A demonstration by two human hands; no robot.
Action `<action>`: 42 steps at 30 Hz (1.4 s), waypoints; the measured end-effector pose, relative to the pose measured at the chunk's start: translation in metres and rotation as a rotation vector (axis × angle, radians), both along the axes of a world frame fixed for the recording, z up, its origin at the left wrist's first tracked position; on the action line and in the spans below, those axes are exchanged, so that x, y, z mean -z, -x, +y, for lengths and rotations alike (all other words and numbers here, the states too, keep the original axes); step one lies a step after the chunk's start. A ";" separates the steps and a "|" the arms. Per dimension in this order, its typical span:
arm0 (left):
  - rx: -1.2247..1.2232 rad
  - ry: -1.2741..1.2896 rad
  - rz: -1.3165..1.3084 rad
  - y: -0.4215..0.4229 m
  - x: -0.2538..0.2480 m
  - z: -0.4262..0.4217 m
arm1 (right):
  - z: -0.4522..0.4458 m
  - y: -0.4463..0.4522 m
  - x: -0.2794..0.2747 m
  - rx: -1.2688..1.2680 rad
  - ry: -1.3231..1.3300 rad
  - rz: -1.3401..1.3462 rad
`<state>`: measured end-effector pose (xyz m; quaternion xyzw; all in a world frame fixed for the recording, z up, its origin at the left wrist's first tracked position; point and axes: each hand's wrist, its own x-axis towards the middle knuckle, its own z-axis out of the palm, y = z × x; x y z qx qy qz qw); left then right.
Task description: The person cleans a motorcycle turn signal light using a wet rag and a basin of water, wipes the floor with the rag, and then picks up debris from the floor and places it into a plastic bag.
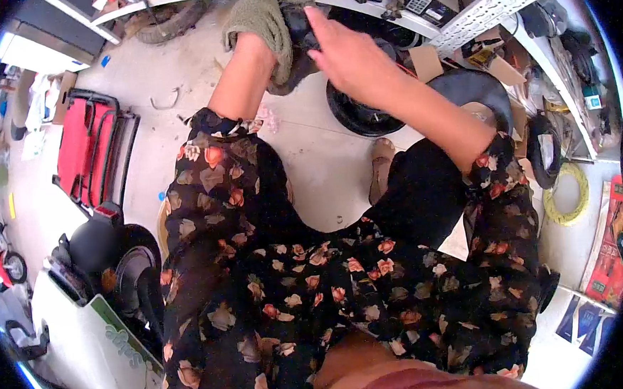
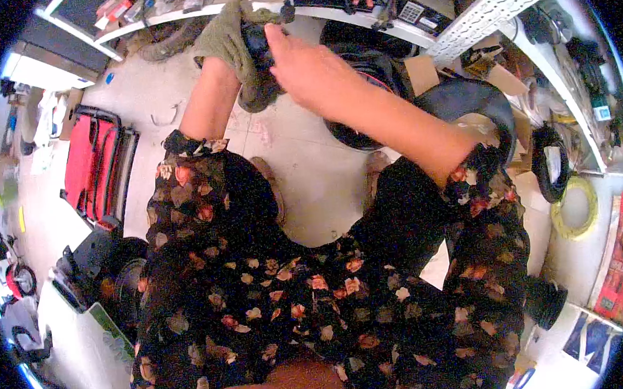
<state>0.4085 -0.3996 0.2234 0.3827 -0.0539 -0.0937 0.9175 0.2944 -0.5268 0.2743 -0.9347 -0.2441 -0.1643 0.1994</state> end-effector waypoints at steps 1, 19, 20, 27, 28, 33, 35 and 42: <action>-0.015 -0.088 -0.083 0.003 -0.002 0.004 | 0.001 0.001 -0.003 0.033 -0.026 0.075; 0.209 -0.290 -0.261 -0.012 0.003 0.011 | -0.015 -0.005 -0.004 -0.007 0.143 -0.193; 0.385 -0.164 -0.176 -0.037 0.034 0.015 | -0.020 -0.008 0.000 -0.034 0.043 -0.283; -0.275 -1.093 -0.941 0.016 0.003 0.008 | -0.031 -0.005 -0.006 0.056 0.250 -0.169; -0.241 -1.022 -0.869 0.016 0.003 0.010 | -0.028 -0.003 -0.011 0.049 0.210 -0.189; 0.136 -0.181 -0.200 0.008 -0.006 0.018 | -0.013 -0.003 -0.020 0.104 -0.726 0.550; 0.122 -0.202 -0.224 0.007 -0.009 0.014 | -0.015 -0.003 -0.016 0.058 -1.019 0.777; -0.490 -1.175 -1.081 0.021 -0.003 -0.006 | -0.024 -0.009 -0.010 0.095 -0.575 0.242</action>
